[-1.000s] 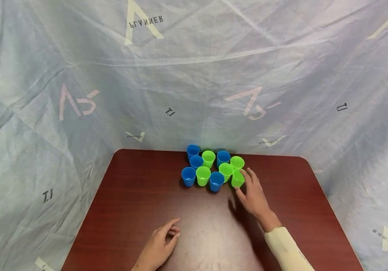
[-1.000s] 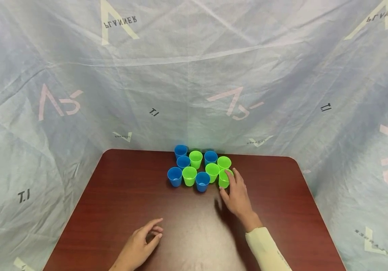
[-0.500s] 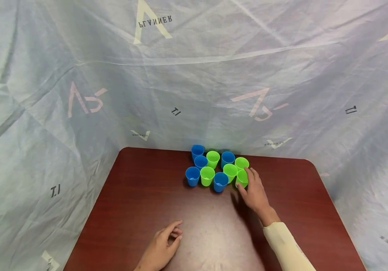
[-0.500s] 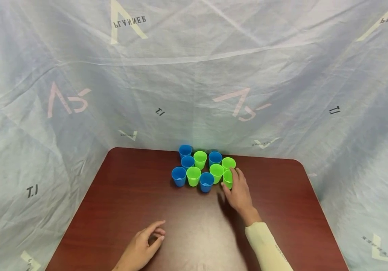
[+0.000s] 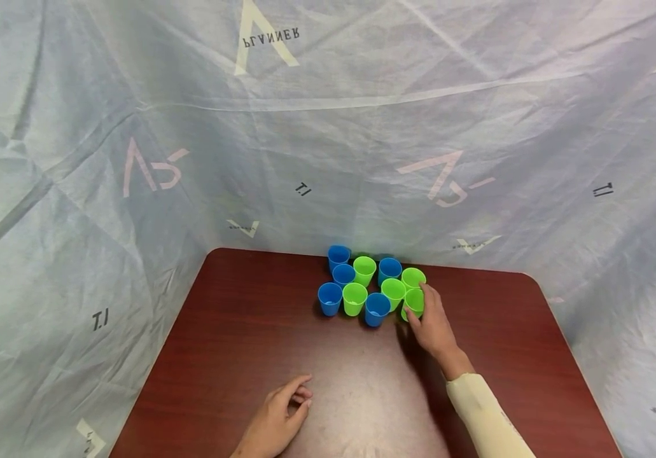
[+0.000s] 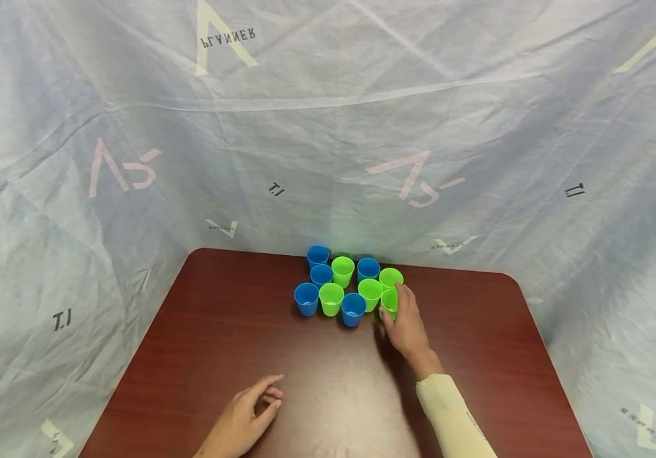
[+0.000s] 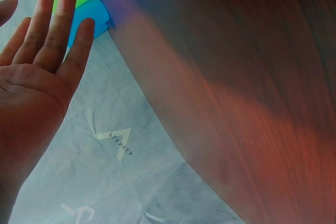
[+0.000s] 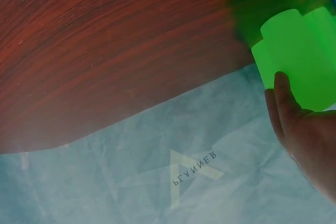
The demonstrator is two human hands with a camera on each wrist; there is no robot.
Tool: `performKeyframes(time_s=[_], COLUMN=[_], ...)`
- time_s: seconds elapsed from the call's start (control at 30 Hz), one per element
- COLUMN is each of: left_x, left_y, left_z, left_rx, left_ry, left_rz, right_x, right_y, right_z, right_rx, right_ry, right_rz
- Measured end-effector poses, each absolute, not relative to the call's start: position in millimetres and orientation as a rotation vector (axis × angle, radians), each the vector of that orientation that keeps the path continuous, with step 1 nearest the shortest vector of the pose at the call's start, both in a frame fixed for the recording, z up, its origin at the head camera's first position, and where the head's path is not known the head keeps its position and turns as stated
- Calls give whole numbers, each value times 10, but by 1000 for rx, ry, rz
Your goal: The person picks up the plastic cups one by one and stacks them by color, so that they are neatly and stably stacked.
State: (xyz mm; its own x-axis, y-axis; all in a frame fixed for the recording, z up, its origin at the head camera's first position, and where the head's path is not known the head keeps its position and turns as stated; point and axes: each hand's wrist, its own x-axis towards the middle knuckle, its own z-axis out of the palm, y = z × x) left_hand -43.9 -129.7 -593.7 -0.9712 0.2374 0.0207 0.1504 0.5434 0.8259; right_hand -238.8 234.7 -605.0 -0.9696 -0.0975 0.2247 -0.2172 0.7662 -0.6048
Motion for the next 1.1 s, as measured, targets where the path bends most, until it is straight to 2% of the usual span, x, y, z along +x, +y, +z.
performKeyframes(time_s=[0.63,1.1], left_x=[-439,-438], left_y=[-1269,-1199], left_z=[-5936,-5935], left_rx=[347,398], left_ry=[2686,2729], left_rz=[1413,1397], right_x=[-2296,-2102], right_y=[2375,2383], right_z=[-5911,-5736], right_rx=[79,129], right_ry=[-2919,-2865], right_rz=[970,990])
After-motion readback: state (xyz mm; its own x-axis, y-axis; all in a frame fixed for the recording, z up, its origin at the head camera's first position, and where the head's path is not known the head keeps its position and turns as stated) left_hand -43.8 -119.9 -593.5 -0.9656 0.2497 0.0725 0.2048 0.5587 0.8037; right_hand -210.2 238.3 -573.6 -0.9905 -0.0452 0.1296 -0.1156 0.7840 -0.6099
